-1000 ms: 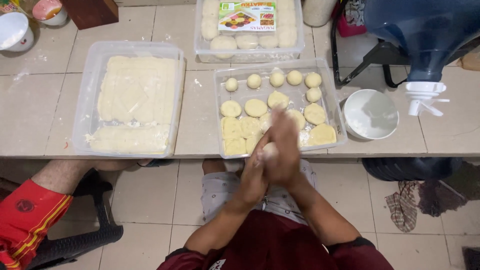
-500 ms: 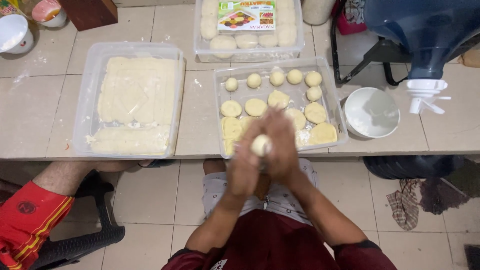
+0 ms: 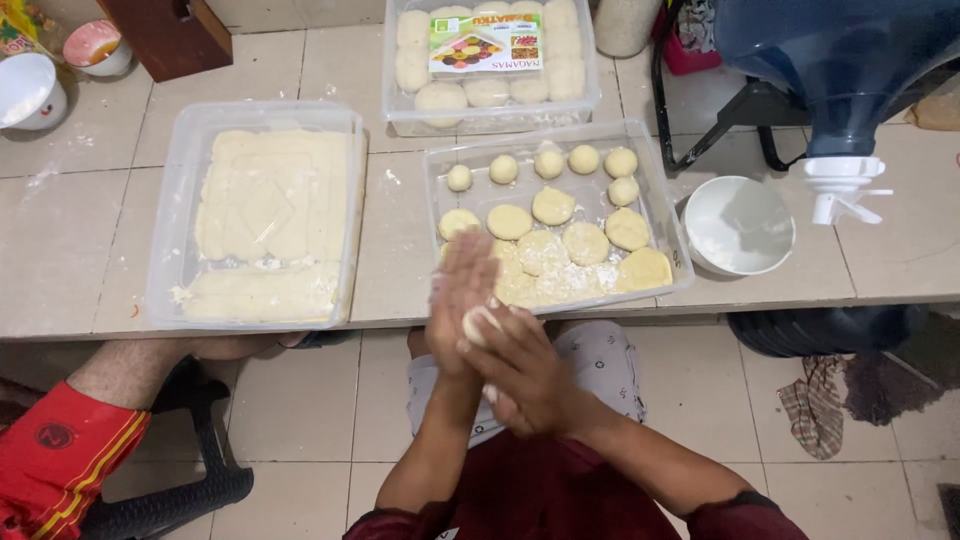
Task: Shaping pieces of dough into small balls by rolling them between the palms and arranging them in a tray.
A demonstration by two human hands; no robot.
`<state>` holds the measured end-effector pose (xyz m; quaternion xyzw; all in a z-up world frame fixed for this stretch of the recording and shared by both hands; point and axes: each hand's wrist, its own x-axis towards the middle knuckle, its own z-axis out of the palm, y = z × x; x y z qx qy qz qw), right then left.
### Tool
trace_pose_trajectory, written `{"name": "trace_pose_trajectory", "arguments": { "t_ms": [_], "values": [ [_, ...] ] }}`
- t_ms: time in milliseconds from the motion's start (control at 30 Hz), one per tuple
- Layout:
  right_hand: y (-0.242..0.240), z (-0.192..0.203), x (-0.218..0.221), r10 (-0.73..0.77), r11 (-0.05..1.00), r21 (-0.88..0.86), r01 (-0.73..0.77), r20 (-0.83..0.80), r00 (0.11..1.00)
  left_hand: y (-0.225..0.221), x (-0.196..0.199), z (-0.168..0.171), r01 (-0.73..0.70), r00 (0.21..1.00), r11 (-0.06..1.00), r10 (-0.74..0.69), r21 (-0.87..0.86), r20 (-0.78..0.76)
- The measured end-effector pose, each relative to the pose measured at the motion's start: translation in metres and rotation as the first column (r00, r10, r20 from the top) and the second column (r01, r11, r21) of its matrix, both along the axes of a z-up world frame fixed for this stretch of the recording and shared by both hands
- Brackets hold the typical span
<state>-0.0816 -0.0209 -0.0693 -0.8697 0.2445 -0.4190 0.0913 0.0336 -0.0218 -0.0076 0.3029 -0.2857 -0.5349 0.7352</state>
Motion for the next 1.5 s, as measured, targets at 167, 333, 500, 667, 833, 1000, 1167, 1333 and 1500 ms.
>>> {"name": "trace_pose_trajectory", "arguments": {
  "t_ms": [167, 333, 500, 667, 833, 1000, 1167, 1333, 1500],
  "values": [
    [-0.051, 0.063, -0.012, -0.179, 0.945, 0.308, 0.113, 0.196, 0.964, 0.02, -0.056, 0.024, 0.167, 0.968, 0.981, -0.145, 0.096, -0.205],
    [-0.036, 0.067, -0.006, -0.162, 0.705, 0.707, -0.058, 0.24, 0.957, -0.008, -0.014, 0.024, 0.096, 0.982, 0.995, -0.09, -0.03, 0.165],
    [-0.045, -0.011, 0.001, -0.373, 0.165, 0.711, -0.683, 0.686, 0.624, -0.016, -0.013, 0.018, -0.007, 0.941, 0.994, 0.044, -0.113, 0.335],
    [-0.062, -0.021, -0.013, -0.531, -0.018, 0.691, -0.723, 0.606, 0.593, -0.024, 0.006, -0.012, 0.011, 0.885, 0.995, 0.034, -0.094, 0.465],
    [-0.109, 0.035, -0.045, -0.377, 0.319, 0.945, -0.076, 0.2, 0.904, -0.052, 0.04, -0.068, -0.121, 0.547, 0.985, -0.035, 0.12, 0.836],
    [-0.198, 0.013, -0.082, -0.395, 0.612, 0.665, 0.428, -0.212, 0.894, -0.059, 0.038, -0.088, -0.004, 0.351, 0.959, -0.265, 0.284, 0.898],
    [-0.242, -0.001, -0.092, -0.413, 0.654, 0.425, 0.626, -0.492, 0.766, -0.053, 0.041, -0.058, -0.013, 0.411, 0.96, -0.249, 0.278, 0.877],
    [-0.232, -0.007, -0.084, -0.405, 0.676, 0.381, 0.631, -0.523, 0.75, -0.055, 0.042, -0.068, -0.026, 0.41, 0.961, -0.242, 0.277, 0.879],
    [-0.227, -0.003, -0.085, -0.42, 0.726, 0.332, 0.603, -0.48, 0.77, -0.056, 0.04, -0.068, -0.028, 0.385, 0.965, -0.229, 0.26, 0.894]
  ]
}}
